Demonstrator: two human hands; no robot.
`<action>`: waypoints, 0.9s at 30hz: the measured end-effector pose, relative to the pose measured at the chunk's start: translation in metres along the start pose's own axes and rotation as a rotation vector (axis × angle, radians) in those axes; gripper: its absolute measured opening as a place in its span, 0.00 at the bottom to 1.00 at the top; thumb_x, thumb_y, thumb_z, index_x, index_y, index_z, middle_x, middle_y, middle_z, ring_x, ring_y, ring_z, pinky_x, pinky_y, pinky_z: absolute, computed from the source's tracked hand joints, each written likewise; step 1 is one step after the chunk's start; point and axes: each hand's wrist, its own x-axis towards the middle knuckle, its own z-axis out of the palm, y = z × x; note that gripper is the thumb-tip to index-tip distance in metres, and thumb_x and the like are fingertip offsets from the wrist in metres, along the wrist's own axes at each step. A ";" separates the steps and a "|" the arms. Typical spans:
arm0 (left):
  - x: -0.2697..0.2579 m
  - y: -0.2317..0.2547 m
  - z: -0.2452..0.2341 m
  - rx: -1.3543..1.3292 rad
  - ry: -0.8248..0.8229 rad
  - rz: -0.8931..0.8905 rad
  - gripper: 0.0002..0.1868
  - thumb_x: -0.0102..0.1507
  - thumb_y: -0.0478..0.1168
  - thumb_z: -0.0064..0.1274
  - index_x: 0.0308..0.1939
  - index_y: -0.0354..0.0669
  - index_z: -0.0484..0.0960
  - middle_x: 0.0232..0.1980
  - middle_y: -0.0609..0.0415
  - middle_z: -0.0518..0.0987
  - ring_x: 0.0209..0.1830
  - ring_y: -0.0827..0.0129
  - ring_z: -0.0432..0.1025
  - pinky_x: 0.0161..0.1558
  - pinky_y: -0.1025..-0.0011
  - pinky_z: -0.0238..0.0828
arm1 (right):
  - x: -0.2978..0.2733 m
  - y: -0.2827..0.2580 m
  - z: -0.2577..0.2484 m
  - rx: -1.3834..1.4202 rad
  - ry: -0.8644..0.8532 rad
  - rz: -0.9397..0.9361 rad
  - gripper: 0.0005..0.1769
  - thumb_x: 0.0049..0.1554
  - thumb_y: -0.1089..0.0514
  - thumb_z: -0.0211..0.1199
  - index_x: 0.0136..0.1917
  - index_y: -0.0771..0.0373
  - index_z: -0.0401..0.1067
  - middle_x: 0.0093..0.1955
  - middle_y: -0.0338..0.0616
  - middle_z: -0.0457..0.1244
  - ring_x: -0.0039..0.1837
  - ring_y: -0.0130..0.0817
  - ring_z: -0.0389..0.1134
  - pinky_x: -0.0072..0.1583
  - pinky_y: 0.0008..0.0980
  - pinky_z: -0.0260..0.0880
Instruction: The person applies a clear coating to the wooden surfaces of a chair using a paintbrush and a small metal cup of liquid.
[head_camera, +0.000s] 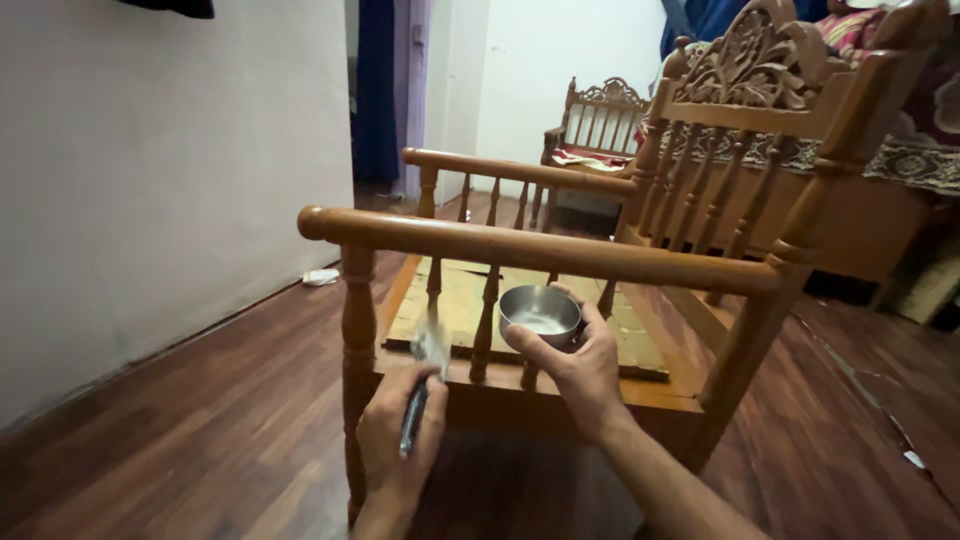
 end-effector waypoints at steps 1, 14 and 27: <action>-0.002 -0.004 -0.003 0.035 -0.021 -0.005 0.09 0.61 0.41 0.56 0.42 0.44 0.86 0.39 0.48 0.85 0.36 0.59 0.81 0.38 0.65 0.77 | -0.002 0.001 0.000 -0.003 -0.006 -0.051 0.45 0.45 0.50 0.77 0.69 0.71 0.64 0.53 0.52 0.70 0.48 0.33 0.74 0.47 0.29 0.79; -0.003 0.007 0.017 0.038 0.000 -0.109 0.09 0.61 0.41 0.54 0.41 0.46 0.87 0.35 0.50 0.86 0.30 0.64 0.82 0.35 0.68 0.78 | 0.003 0.004 -0.009 0.005 -0.001 -0.101 0.43 0.45 0.51 0.77 0.68 0.70 0.65 0.56 0.50 0.70 0.56 0.32 0.74 0.56 0.28 0.76; 0.008 0.032 0.034 -0.185 -0.036 0.162 0.10 0.65 0.40 0.51 0.44 0.39 0.83 0.41 0.49 0.83 0.33 0.67 0.81 0.34 0.71 0.80 | 0.000 0.009 -0.027 -0.031 0.024 -0.057 0.43 0.46 0.51 0.77 0.69 0.70 0.64 0.56 0.52 0.71 0.56 0.34 0.75 0.57 0.26 0.77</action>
